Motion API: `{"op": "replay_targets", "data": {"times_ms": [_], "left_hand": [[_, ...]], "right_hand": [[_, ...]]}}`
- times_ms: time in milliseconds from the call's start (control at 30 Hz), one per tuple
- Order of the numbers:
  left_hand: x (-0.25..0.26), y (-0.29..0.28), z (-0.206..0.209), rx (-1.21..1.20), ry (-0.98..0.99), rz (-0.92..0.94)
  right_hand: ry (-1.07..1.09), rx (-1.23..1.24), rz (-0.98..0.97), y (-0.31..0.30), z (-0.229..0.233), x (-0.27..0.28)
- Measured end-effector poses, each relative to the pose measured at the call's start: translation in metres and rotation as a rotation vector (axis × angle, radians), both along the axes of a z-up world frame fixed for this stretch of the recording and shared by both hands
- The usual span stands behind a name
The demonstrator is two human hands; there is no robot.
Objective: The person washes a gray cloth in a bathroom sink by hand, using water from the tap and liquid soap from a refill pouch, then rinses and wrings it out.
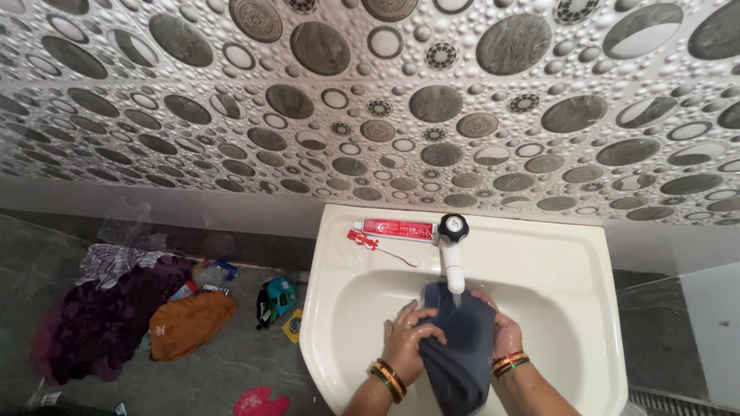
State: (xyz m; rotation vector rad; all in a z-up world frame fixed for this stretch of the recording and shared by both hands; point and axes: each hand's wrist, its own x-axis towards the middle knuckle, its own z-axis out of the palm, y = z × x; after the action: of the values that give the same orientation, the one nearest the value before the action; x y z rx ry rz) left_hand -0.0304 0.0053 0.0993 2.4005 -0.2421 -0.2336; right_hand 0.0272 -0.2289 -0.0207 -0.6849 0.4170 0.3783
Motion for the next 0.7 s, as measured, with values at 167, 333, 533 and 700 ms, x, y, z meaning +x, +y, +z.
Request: {"op": "replay_targets", "data": {"times_ms": [167, 333, 533, 700], "left_hand": [[0.0, -0.009, 0.004, -0.182, 0.087, 0.069], [0.022, -0.023, 0.029, -0.065, 0.169, 0.037], [0.035, -0.021, 0.02, 0.03, 0.098, -0.107], [0.026, -0.015, -0.001, -0.078, 0.042, -0.028]], "right_hand": [[0.076, 0.245, 0.216, -0.018, 0.008, 0.019], [-0.111, -0.456, 0.54, -0.025, -0.007, 0.025], [-0.021, -0.338, 0.544, -0.011, 0.019, 0.034], [-0.257, -0.849, 0.622, 0.012, 0.017, 0.041]]}}
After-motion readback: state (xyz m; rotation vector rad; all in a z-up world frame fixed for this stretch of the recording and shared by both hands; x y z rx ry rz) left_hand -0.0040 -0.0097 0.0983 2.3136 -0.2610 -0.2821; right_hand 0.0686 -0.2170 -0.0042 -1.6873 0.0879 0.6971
